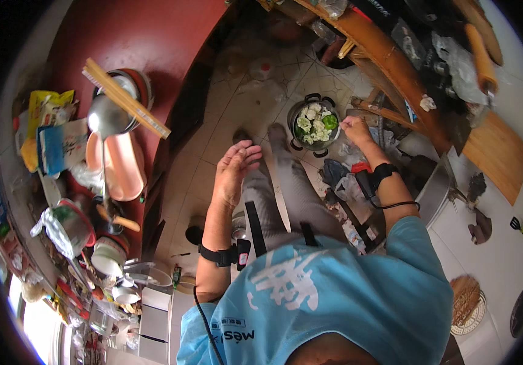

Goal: The person washes a plastic lid and a metal bowl in a basin of water, then scrubs a knife and a metal dish rack with a steel wool pad. The person rinses the items and places them in a drying rack.

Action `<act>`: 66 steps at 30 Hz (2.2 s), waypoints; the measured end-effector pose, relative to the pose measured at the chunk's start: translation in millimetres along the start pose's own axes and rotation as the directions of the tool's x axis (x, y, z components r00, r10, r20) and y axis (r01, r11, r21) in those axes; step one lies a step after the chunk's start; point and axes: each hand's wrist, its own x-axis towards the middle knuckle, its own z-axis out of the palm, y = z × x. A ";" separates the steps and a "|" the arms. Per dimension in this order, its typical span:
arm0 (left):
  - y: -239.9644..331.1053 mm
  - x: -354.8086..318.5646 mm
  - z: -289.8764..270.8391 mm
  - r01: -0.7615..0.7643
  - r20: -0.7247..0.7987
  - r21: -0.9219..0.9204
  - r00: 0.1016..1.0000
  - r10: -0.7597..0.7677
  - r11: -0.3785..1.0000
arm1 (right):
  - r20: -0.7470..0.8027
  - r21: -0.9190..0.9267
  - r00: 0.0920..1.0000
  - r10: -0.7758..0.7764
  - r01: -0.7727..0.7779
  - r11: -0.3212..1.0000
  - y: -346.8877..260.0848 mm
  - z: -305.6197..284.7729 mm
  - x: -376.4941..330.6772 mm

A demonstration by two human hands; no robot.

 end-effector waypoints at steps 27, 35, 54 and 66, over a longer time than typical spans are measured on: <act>-415.5 679.4 -38.5 -0.019 -0.009 0.992 0.975 0.222 0.124 | -0.332 0.677 0.937 0.109 0.156 0.719 144.4 195.0 137.4; -419.5 687.6 -33.9 0.147 -0.162 0.977 0.983 0.088 0.153 | -0.307 0.702 0.943 0.132 0.130 0.700 150.3 194.1 119.7; -374.6 683.5 -25.2 -0.286 0.265 0.919 0.958 0.112 0.273 | -0.213 0.663 0.969 0.124 0.050 0.747 113.4 208.9 109.7; -322.4 581.5 -23.8 -0.085 0.234 0.110 0.971 0.058 0.990 | -0.202 0.632 0.979 0.026 0.110 0.767 55.0 184.8 73.0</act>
